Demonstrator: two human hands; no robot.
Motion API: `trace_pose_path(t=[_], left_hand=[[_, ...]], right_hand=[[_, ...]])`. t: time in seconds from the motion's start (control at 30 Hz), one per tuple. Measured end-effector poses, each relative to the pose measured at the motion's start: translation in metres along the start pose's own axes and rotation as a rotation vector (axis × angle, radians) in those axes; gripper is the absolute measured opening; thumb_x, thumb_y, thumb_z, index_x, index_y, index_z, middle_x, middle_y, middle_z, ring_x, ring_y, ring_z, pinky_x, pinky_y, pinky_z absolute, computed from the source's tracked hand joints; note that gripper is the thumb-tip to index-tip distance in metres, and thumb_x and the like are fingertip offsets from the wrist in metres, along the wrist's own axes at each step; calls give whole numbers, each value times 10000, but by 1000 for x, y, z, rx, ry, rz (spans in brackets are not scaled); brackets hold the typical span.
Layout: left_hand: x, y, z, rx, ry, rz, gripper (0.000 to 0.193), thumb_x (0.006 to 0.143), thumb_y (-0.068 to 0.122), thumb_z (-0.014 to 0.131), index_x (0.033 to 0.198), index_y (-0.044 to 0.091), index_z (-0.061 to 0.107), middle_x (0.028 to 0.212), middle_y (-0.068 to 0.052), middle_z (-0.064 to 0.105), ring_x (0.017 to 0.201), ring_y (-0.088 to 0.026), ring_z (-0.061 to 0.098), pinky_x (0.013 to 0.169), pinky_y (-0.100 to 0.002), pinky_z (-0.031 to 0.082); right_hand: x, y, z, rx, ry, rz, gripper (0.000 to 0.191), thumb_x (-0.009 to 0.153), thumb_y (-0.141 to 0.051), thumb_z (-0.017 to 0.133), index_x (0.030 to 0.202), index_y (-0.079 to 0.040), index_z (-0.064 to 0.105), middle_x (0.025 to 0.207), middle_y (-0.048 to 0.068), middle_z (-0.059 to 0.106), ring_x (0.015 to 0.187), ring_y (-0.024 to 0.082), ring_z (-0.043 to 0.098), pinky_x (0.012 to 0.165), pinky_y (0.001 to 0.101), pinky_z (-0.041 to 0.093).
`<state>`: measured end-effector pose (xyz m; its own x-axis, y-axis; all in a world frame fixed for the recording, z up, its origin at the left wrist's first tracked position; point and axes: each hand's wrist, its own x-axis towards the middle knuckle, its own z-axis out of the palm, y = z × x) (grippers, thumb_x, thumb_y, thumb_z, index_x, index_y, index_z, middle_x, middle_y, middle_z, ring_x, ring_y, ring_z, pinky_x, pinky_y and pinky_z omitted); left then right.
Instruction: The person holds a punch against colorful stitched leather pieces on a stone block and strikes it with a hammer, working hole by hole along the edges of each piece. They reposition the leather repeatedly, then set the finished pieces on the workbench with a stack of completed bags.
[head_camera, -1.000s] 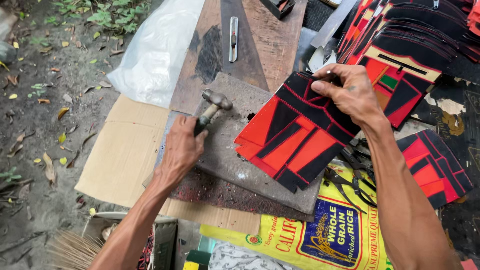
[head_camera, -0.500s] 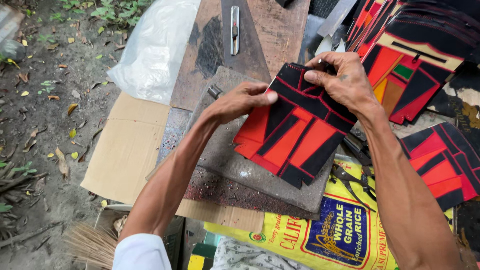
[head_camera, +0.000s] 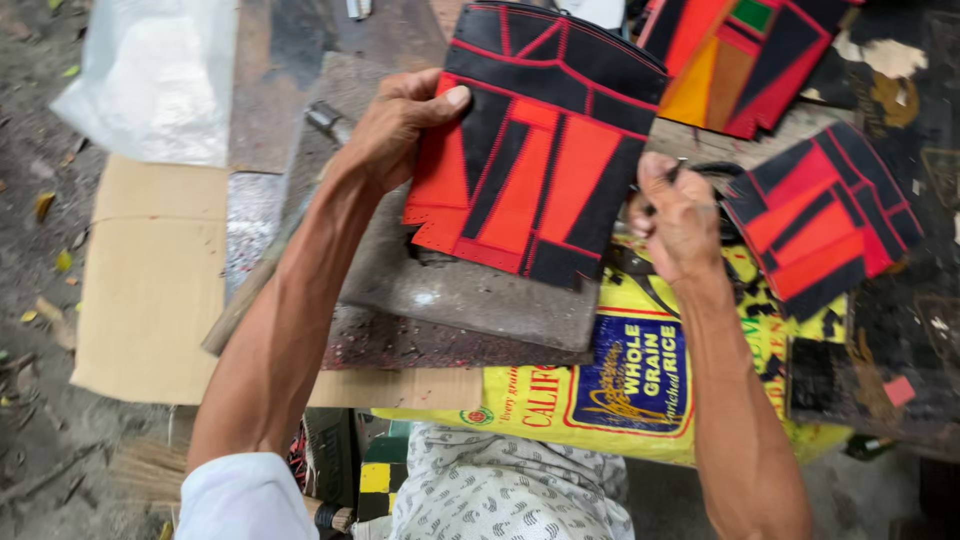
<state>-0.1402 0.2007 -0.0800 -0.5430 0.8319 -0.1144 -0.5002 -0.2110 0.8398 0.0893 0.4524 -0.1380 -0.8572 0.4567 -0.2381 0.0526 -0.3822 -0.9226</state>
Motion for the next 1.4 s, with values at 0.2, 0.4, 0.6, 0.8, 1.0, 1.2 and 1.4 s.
trace_pose_path(t=[0.2,0.4,0.6,0.8,1.0,1.2,1.4], left_hand=[[19,-20,9,-6,20,-16,239,1036,79,642,1244,-35,672,1124,-81,757,959,-131,731,912,-313,608],[48,-50,32,-142,-11,-53,267,1051,155,619,1226,-41,666,1139,-99,756,977,-160,737,948,-338,594],[75,-84,98,-14,-81,-120,305,1048,187,610,1256,-30,664,1163,-76,748,993,-133,717,946,-310,572],[102,-108,166,334,-166,-144,353,958,113,687,1269,-49,653,1094,-78,727,960,-141,684,858,-299,562],[152,-152,234,614,-69,-33,413,898,104,733,1260,-63,626,1052,-112,729,928,-173,694,827,-310,574],[150,-178,232,870,99,-29,396,793,49,774,1166,-47,685,1019,-155,767,930,-212,740,826,-329,577],[148,-188,231,806,54,54,315,771,15,733,1085,-18,727,982,-131,799,943,-204,783,845,-318,601]], right_hand=[[-28,-18,-2,228,-78,17,297,1059,-379,589,905,-126,582,787,-20,581,575,98,452,517,258,341],[-45,-29,-28,270,93,-29,229,1052,-339,606,963,-128,612,810,-36,601,586,81,446,512,248,331],[-76,-22,-60,-118,374,-326,158,978,-191,759,977,-71,656,819,-70,533,683,23,435,609,206,344],[-105,-43,-124,98,642,-390,186,981,-137,793,1003,-119,609,827,-84,628,500,-4,396,402,195,268],[-99,-55,-182,-69,759,-371,162,1022,-145,752,1118,-47,665,895,-60,663,599,-19,451,495,182,333],[-99,-30,-183,-352,815,-284,286,960,-71,704,1229,26,690,877,-43,646,637,3,474,531,200,359],[-96,-15,-188,-382,938,-430,303,959,-59,724,1246,32,689,917,-3,687,704,26,540,615,210,429]])
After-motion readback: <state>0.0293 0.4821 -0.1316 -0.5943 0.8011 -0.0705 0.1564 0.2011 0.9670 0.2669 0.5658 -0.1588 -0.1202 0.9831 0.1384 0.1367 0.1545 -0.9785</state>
